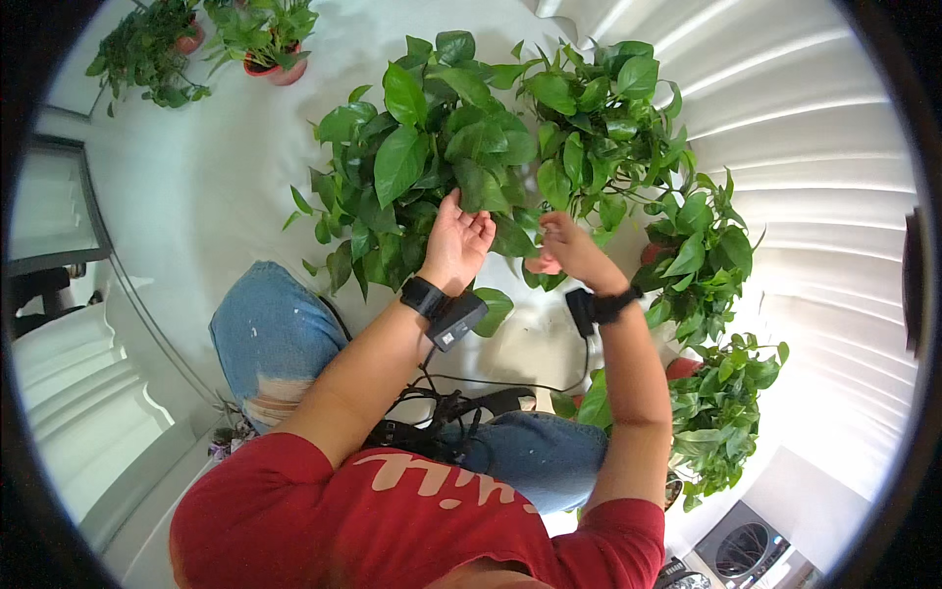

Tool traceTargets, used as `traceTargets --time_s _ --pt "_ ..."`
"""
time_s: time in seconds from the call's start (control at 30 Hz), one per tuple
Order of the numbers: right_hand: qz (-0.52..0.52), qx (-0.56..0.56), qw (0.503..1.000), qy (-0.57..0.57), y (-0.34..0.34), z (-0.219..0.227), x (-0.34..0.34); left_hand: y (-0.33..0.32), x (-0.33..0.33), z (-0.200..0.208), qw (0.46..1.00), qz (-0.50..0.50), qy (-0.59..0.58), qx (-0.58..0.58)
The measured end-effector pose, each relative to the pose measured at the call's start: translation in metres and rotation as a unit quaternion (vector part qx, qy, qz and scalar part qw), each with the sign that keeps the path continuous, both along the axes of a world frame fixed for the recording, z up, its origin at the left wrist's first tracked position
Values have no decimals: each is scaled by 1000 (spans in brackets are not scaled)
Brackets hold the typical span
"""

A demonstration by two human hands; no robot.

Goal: The person wipes the leaves of house plants with a pink cloth, rinses the cloth at a sink, and pours water from a plastic bottle into the plant pots.

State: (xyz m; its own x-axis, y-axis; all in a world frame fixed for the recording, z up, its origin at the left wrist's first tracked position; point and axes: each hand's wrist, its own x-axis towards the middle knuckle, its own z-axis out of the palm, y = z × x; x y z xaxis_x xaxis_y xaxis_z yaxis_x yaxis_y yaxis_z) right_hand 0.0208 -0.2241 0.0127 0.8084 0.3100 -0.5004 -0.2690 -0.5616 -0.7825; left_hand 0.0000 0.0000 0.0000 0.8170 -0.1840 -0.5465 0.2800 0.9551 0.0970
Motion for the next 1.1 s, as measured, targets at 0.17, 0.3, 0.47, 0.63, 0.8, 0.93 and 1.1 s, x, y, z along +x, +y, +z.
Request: traceTargets --time_s 0.17,0.3,0.47,0.63,0.8,0.93,1.1 --pt "-105 78 986 -100 7 122 -19 0 6 -1 997 44 -45 44" --pt "-177 124 969 -121 36 177 -14 -10 8 5 998 44 -26 28" --pt "-47 -227 882 -410 101 170 -2 -23 2 6 998 27 -52 12" --pt "47 -231 886 -399 117 107 -3 -25 -8 -11 997 -19 -67 26" --pt "120 -244 888 -371 111 71 -16 -16 -9 -8 994 -27 -105 21" --pt "16 -230 898 -374 104 66 -4 -12 -10 9 994 -22 -102 13" --pt "66 -194 895 -395 114 68 -3 -10 -10 -28 973 -57 -218 -52"
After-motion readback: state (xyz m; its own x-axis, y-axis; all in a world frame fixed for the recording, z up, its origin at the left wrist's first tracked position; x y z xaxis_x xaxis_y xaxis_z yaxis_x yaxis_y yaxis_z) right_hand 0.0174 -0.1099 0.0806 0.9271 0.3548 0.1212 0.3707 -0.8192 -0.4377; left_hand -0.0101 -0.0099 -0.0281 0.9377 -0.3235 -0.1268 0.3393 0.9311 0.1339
